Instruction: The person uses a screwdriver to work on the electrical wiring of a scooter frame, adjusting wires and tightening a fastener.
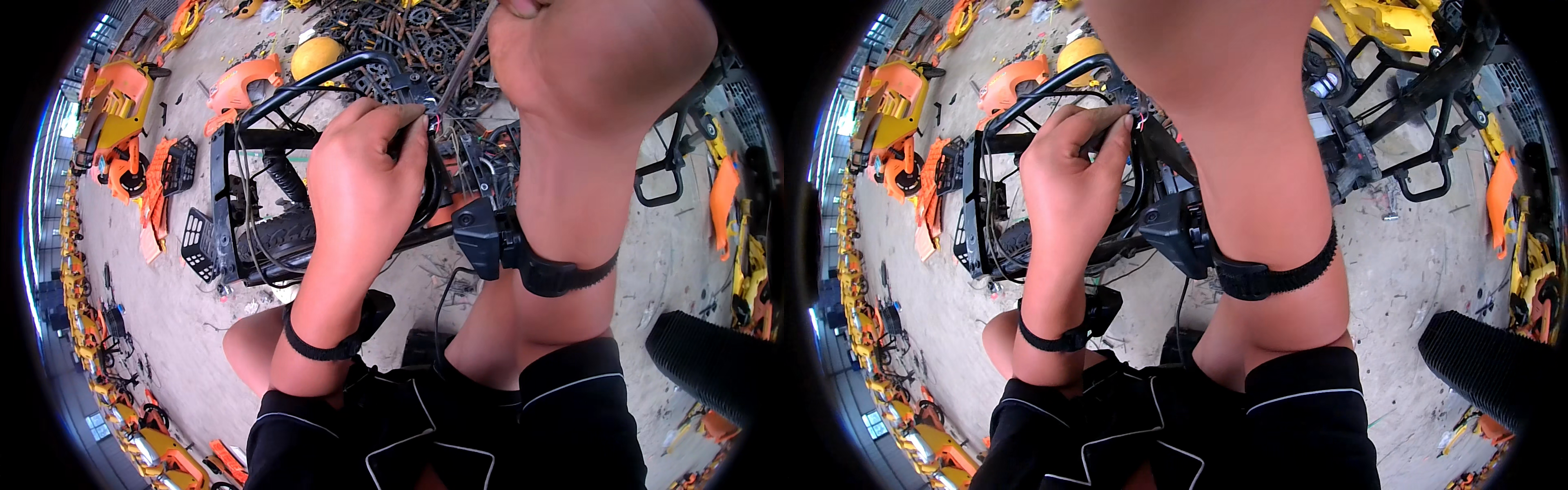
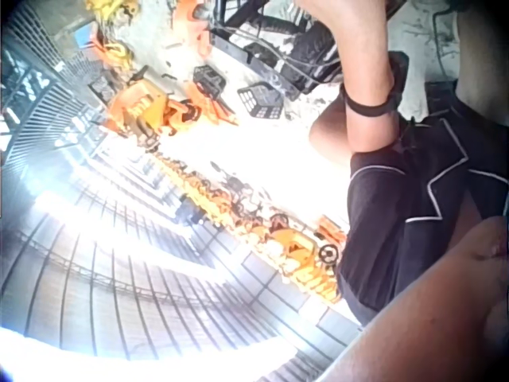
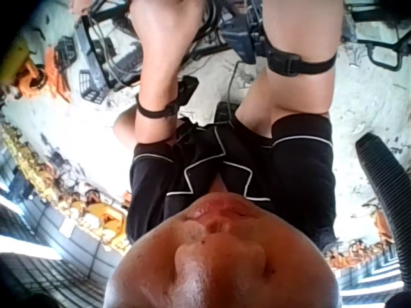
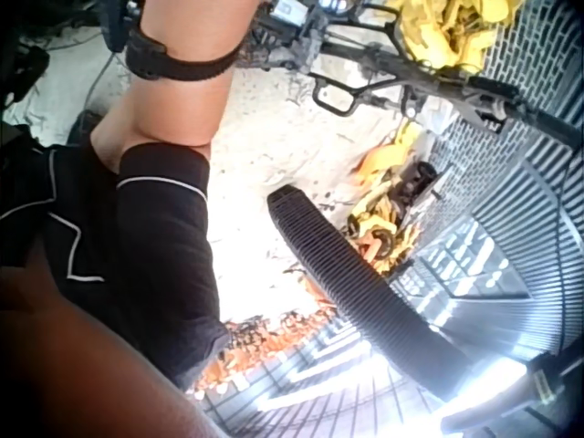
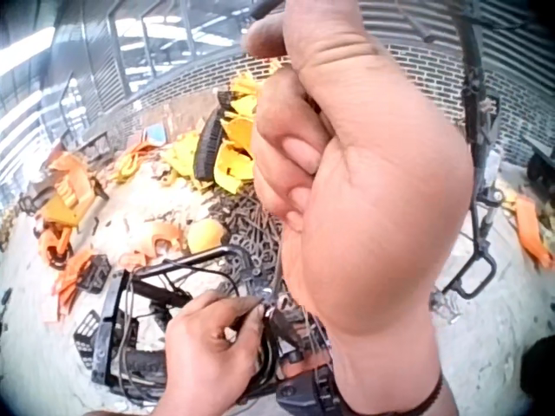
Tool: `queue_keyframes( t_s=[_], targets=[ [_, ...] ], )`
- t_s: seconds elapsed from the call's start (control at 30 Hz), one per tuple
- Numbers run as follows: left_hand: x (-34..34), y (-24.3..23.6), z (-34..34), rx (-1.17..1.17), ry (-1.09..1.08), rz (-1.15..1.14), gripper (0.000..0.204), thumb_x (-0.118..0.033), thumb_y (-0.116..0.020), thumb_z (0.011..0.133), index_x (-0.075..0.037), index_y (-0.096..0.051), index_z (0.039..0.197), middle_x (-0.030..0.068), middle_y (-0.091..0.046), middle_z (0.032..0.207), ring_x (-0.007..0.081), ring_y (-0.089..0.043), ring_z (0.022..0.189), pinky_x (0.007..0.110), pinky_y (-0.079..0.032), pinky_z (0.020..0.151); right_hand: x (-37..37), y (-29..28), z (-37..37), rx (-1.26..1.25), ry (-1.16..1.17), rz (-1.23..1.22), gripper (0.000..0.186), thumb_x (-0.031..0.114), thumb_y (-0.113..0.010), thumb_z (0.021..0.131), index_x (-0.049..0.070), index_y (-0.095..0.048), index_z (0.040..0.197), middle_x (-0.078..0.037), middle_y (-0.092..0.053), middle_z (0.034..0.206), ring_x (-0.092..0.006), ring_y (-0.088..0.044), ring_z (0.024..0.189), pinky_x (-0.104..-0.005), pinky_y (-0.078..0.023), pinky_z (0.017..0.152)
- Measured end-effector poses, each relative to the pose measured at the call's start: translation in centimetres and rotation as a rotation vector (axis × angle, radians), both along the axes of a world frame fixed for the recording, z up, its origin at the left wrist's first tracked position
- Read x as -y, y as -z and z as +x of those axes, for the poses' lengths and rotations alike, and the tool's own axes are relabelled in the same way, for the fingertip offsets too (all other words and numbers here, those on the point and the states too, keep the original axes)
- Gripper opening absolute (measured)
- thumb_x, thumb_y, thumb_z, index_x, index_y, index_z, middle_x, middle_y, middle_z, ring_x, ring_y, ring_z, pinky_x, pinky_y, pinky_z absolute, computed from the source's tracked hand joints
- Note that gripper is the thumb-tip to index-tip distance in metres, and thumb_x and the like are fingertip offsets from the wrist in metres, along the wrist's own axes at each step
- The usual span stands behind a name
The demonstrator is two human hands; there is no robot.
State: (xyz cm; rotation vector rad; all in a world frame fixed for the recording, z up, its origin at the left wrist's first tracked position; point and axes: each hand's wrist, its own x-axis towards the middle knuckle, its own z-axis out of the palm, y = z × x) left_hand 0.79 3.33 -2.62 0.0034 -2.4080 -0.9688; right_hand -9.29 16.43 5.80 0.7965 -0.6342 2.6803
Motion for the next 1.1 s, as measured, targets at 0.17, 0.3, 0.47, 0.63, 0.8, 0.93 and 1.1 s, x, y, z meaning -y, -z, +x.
queue_keyframes(
  t_s=[0.17,0.3,0.47,0.63,0.8,0.93,1.1],
  targets=[
    [-0.1,-0.3,0.1,0.040,0.007,0.067,0.012,-0.007,-0.075,0.087,0.000,-0.077,0.098,0.0133,-0.067,0.082,0.0292,-0.066,0.073,0.036,-0.052,0.068,-1.1,0.1,0.4,-0.009,0.021,-0.019,0.040,0.038,-0.042,0.112,0.000,-0.056,0.111,0.003,-0.039,0.066,-0.0073,-0.030,0.049,-0.0232,-0.026,0.045],
    [-0.1,-0.1,0.6,0.045,0.013,0.113,0.012,-0.004,-0.075,0.089,0.000,-0.076,0.100,0.0116,-0.067,0.082,0.0227,-0.064,0.071,0.032,-0.050,0.067,-2.4,-0.2,0.6,-0.025,0.043,-0.024,0.040,0.038,-0.042,0.112,0.001,-0.056,0.110,0.003,-0.038,0.066,-0.0072,-0.030,0.048,-0.0232,-0.026,0.045],
    [0.5,0.2,0.0,0.024,0.065,0.283,0.012,-0.002,-0.074,0.090,0.000,-0.076,0.102,0.0074,-0.068,0.083,0.0154,-0.062,0.075,0.028,-0.049,0.072,-3.4,-0.7,-0.2,-0.033,0.066,-0.042,0.040,0.038,-0.042,0.112,0.001,-0.056,0.110,0.004,-0.038,0.065,-0.0070,-0.030,0.048,-0.0231,-0.026,0.045],
    [1.2,0.1,0.5,0.138,0.124,0.581,0.012,-0.002,-0.073,0.094,0.002,-0.075,0.105,0.0043,-0.074,0.096,0.0086,-0.062,0.087,0.024,-0.050,0.080,-3.9,-1.3,-0.4,-0.042,0.065,-0.053,0.039,0.038,-0.042,0.112,0.001,-0.056,0.109,0.004,-0.038,0.064,-0.0069,-0.030,0.047,-0.0230,-0.026,0.044],
    [1.3,0.0,0.7,0.163,0.139,0.650,0.013,-0.004,-0.072,0.096,0.003,-0.074,0.107,0.0038,-0.074,0.098,0.0080,-0.062,0.090,0.024,-0.051,0.083,-4.3,-1.5,-0.2,-0.045,0.062,-0.059,0.039,0.038,-0.042,0.112,0.001,-0.056,0.109,0.004,-0.037,0.064,-0.0068,-0.029,0.047,-0.0230,-0.026,0.044],
    [1.1,-0.1,0.7,0.154,0.135,0.650,0.015,-0.005,-0.073,0.096,0.003,-0.074,0.108,0.0037,-0.074,0.099,0.0079,-0.062,0.090,0.024,-0.051,0.083,-4.3,-1.5,0.0,-0.044,0.060,-0.066,0.039,0.038,-0.042,0.112,0.001,-0.056,0.108,0.004,-0.037,0.063,-0.0067,-0.029,0.046,-0.0229,-0.026,0.043],
    [0.9,-0.1,0.8,0.161,0.092,0.638,0.016,-0.007,-0.075,0.095,0.002,-0.075,0.108,0.0031,-0.075,0.098,0.0074,-0.062,0.087,0.024,-0.051,0.082,-4.2,-1.5,0.3,-0.041,0.047,-0.079,0.039,0.037,-0.042,0.112,0.001,-0.056,0.107,0.004,-0.037,0.063,-0.0066,-0.029,0.046,-0.0228,-0.025,0.043]
  ],
)
